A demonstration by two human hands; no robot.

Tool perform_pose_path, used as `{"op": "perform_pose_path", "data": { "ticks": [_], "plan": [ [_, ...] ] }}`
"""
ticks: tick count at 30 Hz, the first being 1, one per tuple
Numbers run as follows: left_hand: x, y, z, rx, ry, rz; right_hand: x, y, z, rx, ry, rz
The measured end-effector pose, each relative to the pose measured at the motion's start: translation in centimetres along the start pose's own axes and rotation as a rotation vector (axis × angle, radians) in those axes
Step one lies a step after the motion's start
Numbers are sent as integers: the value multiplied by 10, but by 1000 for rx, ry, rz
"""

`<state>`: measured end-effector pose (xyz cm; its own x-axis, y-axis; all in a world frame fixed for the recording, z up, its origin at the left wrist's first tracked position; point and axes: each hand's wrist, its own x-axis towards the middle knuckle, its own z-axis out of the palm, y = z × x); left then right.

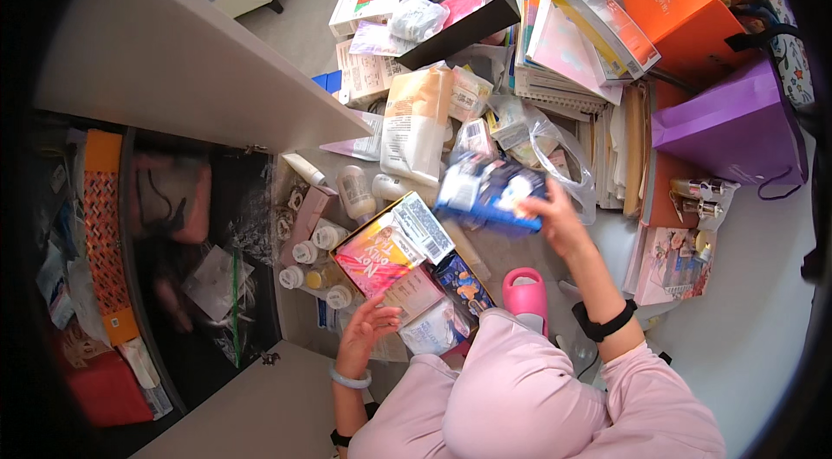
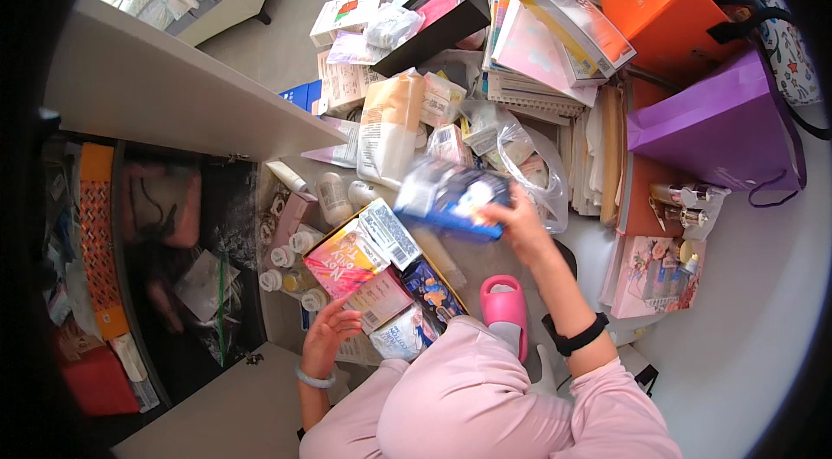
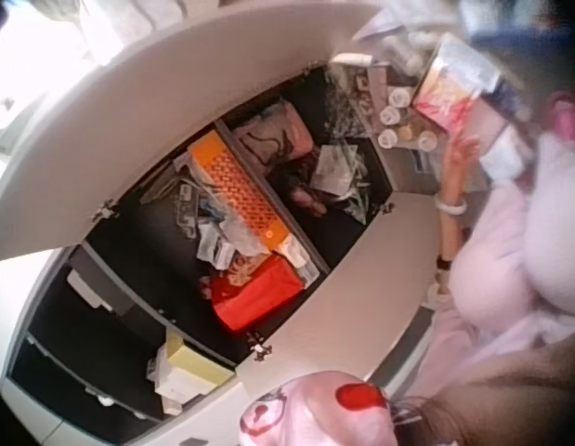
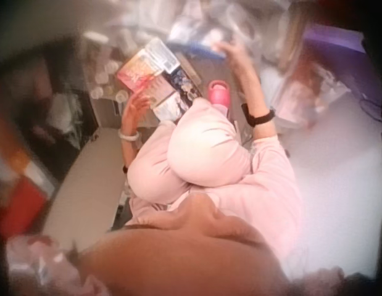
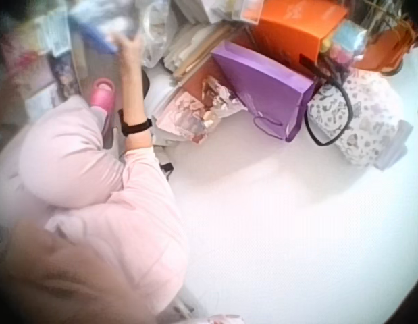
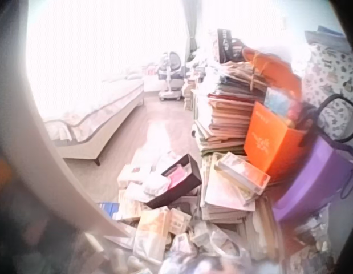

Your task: The person sits on the floor and organizes various items from a cluttered pile into a cardboard box and a plastic bag. They pick up boxes, bottles, and packets, placing them into the containers while occasionally moving other items aside.

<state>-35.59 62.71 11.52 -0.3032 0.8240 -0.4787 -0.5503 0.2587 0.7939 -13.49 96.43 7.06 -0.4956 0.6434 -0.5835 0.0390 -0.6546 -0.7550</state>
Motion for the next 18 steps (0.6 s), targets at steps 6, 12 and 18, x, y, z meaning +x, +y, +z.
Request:
{"op": "perform_pose_path", "data": {
  "ticks": [6,12,18],
  "plan": [
    [-10,-12,-9,61,71,-38,63,-3,-79,-438,580,-528],
    [-13,-19,-11,66,151,-57,82,0,-72,-1142,1027,-770],
    [-10,-19,-11,58,152,-55,100,20,-26,-1110,400,-603]
  ]
}}
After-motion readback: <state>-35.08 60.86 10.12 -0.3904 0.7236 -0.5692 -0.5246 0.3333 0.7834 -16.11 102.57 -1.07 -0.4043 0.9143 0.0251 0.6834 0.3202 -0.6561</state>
